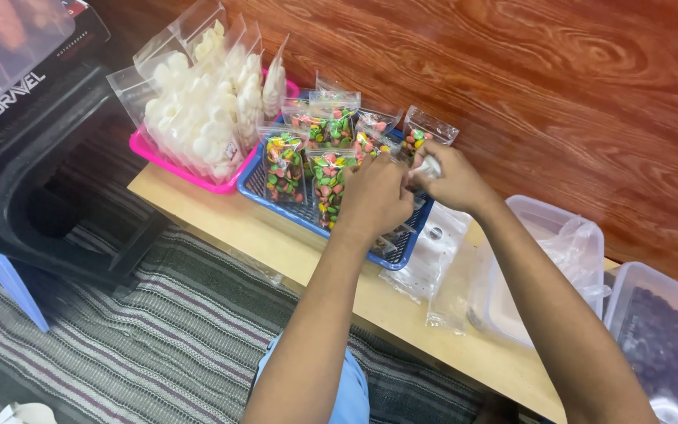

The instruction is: Packing small colorful candies into individual plastic bags using a paper funnel for manual portioning.

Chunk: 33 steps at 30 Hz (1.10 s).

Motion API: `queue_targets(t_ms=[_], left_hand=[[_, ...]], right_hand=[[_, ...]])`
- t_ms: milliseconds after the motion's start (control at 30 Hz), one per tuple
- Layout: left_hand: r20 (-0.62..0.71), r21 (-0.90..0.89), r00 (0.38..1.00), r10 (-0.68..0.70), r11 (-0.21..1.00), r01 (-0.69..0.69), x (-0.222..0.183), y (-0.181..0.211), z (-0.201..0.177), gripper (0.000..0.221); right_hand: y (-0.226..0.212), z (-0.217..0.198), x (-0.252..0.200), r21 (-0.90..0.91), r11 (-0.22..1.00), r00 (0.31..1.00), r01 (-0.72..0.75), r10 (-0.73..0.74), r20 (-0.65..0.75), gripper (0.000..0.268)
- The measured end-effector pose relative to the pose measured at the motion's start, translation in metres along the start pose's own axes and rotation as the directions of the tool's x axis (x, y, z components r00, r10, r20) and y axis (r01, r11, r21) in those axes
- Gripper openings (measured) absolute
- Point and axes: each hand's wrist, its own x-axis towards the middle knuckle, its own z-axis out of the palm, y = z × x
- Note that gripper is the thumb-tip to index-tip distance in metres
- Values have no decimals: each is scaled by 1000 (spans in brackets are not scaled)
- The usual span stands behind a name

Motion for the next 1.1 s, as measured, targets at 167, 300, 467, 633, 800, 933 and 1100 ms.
queue_targets(t_ms=[167, 300, 467, 633, 800, 933, 1100], left_hand=[[-138, -70, 988, 67, 995, -77, -9, 11, -9, 42], [-93, 23, 991, 97, 995, -95, -1, -3, 13, 44], [-81, 19, 995, 60, 998, -59, 4, -7, 23, 41], [-76, -8, 997, 34, 999, -35, 2, -3, 16, 44], [-68, -1, 997, 22, 1000, -23, 1, 1, 14, 40], [-76, 24, 996, 44, 999, -42, 1, 1, 17, 45], [-73, 48, 997, 27, 999, -23, -3, 8, 10, 51]], right_hand=[[-21, -10, -7, 41, 999, 999, -5, 3, 55, 20], [-22, -15, -7, 114, 993, 994, -16, 4, 105, 12], [11, -29, 0, 37, 989, 970, -145, 150, -192, 13], [59, -25, 18, 31, 899, 834, -436, 417, -362, 29], [94, -15, 39, 217, 870, 764, -443, 493, -418, 21], [79, -2, 42, 306, 854, 759, -421, 516, -398, 9], [49, 3, 35, 533, 795, 804, -290, 504, -315, 16]])
